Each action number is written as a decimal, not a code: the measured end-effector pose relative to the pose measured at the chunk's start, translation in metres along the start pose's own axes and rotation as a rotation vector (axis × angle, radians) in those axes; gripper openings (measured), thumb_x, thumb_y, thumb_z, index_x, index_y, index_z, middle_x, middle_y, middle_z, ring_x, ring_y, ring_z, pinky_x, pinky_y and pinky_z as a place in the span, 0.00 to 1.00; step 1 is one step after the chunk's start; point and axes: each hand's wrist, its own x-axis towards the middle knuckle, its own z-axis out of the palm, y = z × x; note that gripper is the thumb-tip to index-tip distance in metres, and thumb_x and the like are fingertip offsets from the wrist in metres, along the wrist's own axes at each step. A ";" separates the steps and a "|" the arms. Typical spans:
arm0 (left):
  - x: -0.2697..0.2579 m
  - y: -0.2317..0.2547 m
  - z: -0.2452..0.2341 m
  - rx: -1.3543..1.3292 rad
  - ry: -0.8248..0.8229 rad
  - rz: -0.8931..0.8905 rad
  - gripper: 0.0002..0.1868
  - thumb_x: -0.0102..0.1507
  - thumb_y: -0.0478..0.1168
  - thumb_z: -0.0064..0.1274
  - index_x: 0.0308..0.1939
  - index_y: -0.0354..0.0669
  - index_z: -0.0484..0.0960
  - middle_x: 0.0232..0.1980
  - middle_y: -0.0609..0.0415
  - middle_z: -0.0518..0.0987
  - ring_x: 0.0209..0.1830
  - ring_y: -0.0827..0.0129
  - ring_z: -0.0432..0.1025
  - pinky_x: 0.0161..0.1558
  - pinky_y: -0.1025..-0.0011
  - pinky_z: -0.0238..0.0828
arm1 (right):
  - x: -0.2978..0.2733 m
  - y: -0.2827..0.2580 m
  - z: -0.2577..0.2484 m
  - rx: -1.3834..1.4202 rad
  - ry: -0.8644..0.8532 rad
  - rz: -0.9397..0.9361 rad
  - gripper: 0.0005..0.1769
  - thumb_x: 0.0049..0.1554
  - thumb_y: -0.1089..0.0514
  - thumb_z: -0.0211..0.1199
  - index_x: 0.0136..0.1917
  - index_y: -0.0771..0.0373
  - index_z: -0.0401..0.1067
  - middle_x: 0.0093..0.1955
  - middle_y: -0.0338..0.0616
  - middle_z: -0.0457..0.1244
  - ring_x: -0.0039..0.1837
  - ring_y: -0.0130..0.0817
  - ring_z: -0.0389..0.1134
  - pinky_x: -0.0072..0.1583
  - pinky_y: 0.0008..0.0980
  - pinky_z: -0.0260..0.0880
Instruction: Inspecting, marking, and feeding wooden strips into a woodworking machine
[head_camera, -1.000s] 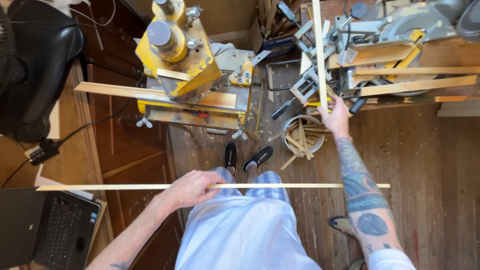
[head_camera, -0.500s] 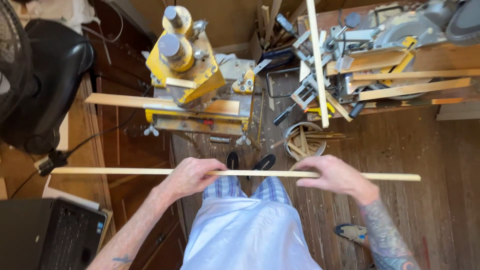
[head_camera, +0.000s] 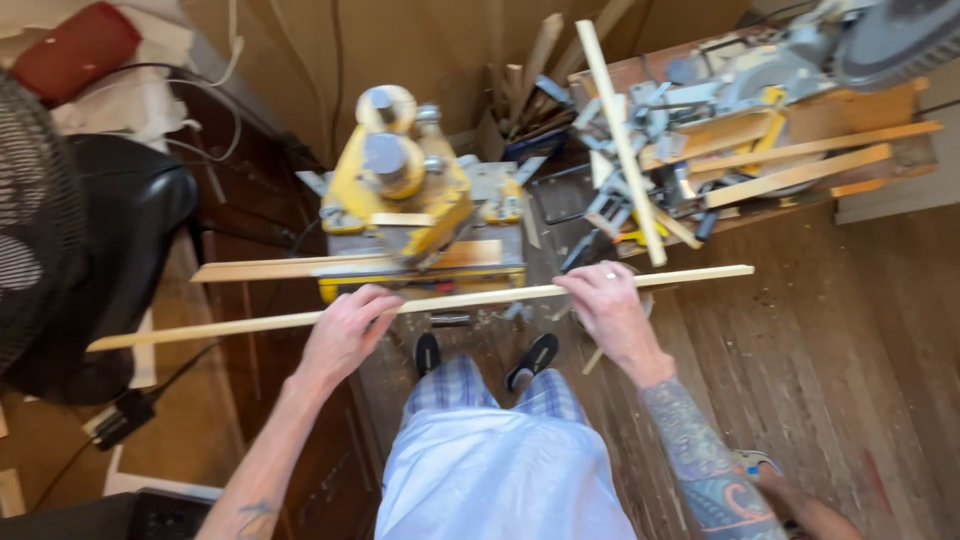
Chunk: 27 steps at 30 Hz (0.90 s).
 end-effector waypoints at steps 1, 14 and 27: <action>-0.004 -0.007 -0.001 0.002 0.000 -0.007 0.11 0.68 0.41 0.51 0.53 0.60 0.79 0.51 0.65 0.78 0.50 0.68 0.78 0.50 0.68 0.77 | 0.002 -0.006 0.006 0.004 -0.002 -0.005 0.18 0.54 0.58 0.66 0.59 0.45 0.75 0.58 0.27 0.66 0.64 0.26 0.66 0.72 0.40 0.58; -0.003 -0.115 0.012 -0.159 0.049 0.053 0.17 0.61 0.34 0.52 0.53 0.54 0.82 0.49 0.55 0.78 0.51 0.59 0.77 0.51 0.61 0.74 | 0.057 -0.046 0.064 0.014 -0.065 0.192 0.16 0.60 0.60 0.62 0.61 0.47 0.75 0.58 0.32 0.66 0.67 0.31 0.65 0.78 0.52 0.51; -0.005 -0.131 0.045 -0.080 -0.039 -0.049 0.16 0.65 0.39 0.50 0.57 0.56 0.82 0.53 0.58 0.78 0.59 0.65 0.73 0.57 0.63 0.70 | 0.064 -0.042 0.076 0.047 -0.179 0.332 0.20 0.60 0.61 0.56 0.64 0.48 0.75 0.58 0.35 0.66 0.67 0.33 0.65 0.79 0.56 0.46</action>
